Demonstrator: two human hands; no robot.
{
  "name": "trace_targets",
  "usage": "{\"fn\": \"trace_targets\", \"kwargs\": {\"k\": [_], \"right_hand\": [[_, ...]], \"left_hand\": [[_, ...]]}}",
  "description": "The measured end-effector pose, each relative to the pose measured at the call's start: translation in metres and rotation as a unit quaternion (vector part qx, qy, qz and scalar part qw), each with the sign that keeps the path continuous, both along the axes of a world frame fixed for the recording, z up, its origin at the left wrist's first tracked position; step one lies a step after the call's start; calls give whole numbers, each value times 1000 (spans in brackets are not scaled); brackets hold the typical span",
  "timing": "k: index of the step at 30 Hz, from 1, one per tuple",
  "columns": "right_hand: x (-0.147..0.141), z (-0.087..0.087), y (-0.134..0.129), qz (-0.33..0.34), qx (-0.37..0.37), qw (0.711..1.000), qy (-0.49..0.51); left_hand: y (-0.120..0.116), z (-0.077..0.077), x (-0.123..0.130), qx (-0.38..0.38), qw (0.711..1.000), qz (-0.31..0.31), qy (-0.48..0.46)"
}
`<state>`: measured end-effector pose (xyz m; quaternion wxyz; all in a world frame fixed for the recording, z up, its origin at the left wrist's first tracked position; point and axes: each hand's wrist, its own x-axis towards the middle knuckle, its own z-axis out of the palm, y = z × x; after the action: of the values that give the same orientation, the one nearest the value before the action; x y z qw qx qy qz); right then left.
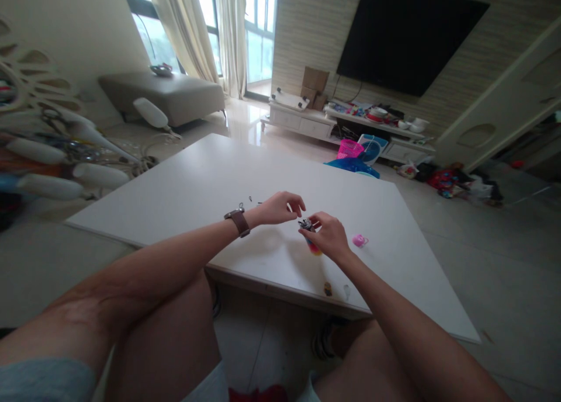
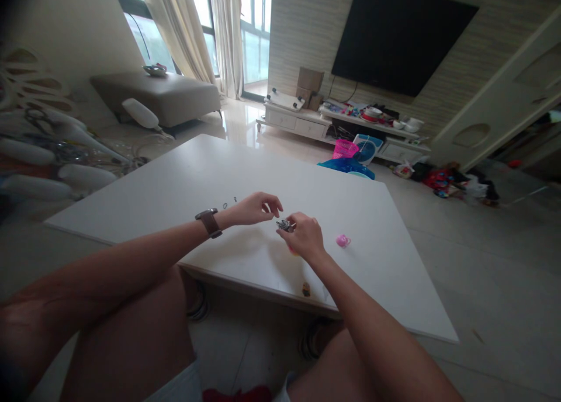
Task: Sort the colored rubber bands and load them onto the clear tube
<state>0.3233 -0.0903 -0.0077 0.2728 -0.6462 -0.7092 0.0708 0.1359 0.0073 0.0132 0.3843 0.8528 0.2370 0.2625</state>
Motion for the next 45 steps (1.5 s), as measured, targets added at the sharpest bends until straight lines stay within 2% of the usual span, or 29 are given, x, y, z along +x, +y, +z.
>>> {"fn": "trace_targets", "kwargs": {"k": [6, 13, 18, 20, 23, 27, 30, 33, 35, 38, 41, 45], "right_hand": [[1, 0, 0, 7, 4, 1000, 0], [1, -2, -1, 26, 18, 999, -22], [2, -5, -1, 27, 35, 999, -24], [2, -5, -1, 23, 35, 999, -6], [1, -2, 1, 15, 34, 999, 21], [-1, 1, 2, 2, 29, 999, 29], [-2, 2, 2, -1, 31, 999, 26], [-2, 2, 2, 2, 29, 999, 24], [-2, 2, 2, -1, 26, 999, 25], [-2, 2, 2, -3, 23, 999, 29], [-2, 1, 2, -1, 20, 999, 29], [-1, 0, 2, 2, 21, 1000, 20]], "left_hand": [[-7, 9, -4, 62, 993, -51, 91], [-11, -5, 1, -25, 988, -118, 100], [-18, -1, 4, -14, 987, -138, 81], [-19, 3, 5, 13, 989, -120, 81], [-18, 7, 4, 56, 994, -61, 68], [-12, 5, 4, 90, 995, -10, 31], [0, 1, 2, 86, 996, 35, -2], [23, -10, -6, 61, 992, 108, -11], [43, -23, -16, 56, 987, 150, 17], [69, -51, -34, 80, 980, 147, 104], [86, -78, -44, 80, 969, 135, 189], [98, -102, -40, 85, 963, 140, 213]]}}
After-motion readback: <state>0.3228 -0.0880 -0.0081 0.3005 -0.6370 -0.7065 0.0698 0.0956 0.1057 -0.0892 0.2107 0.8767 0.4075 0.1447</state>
